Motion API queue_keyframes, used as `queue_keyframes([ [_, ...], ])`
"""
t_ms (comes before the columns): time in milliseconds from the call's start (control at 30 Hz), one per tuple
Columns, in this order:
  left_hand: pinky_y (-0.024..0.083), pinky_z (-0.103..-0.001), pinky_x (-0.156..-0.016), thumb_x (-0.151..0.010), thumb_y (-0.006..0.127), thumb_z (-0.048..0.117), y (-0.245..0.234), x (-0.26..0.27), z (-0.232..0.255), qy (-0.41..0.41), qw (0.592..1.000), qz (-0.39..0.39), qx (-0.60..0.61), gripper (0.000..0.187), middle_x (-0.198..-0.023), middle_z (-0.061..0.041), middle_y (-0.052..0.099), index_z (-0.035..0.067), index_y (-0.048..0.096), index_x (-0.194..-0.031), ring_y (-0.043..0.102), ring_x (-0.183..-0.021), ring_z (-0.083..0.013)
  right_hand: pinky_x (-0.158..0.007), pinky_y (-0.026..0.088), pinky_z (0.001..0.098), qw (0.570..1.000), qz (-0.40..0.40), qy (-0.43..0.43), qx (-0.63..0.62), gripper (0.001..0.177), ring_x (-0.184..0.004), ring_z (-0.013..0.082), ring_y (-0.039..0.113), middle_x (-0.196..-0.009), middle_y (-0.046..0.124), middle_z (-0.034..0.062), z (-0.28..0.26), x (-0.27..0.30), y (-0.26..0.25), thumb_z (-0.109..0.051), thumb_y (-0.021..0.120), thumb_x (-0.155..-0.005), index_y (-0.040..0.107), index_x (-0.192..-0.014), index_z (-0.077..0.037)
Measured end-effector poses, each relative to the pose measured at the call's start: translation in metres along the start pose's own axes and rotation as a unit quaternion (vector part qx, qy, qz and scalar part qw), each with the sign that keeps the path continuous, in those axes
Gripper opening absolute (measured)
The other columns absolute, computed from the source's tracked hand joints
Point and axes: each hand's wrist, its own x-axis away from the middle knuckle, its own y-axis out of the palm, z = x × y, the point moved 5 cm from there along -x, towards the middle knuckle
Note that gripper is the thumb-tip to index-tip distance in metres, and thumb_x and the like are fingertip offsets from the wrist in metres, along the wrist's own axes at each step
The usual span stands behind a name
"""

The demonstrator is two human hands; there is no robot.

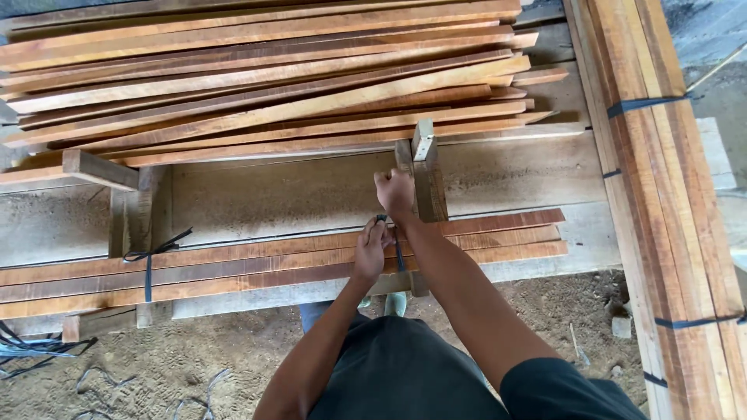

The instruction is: Bundling several wooden planks together using flexible black straps.

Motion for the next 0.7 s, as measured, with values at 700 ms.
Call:
queue_keyframes([
  [700,0.050,-0.041,-0.083,-0.114,0.041,0.016,-0.001,0.018,0.013,0.070,0.992,-0.048,-0.089,0.034,-0.070,-0.002,0.049,0.007,0.056,-0.086,0.052,-0.070,-0.0156,-0.076,0.060,0.0558,0.911,-0.308,0.030,0.271,0.036,-0.092,0.0469,0.073,-0.092,0.075,0.0241,0.068,-0.005,0.079,-0.022,0.046,-0.092,0.072,-0.085,0.002],
])
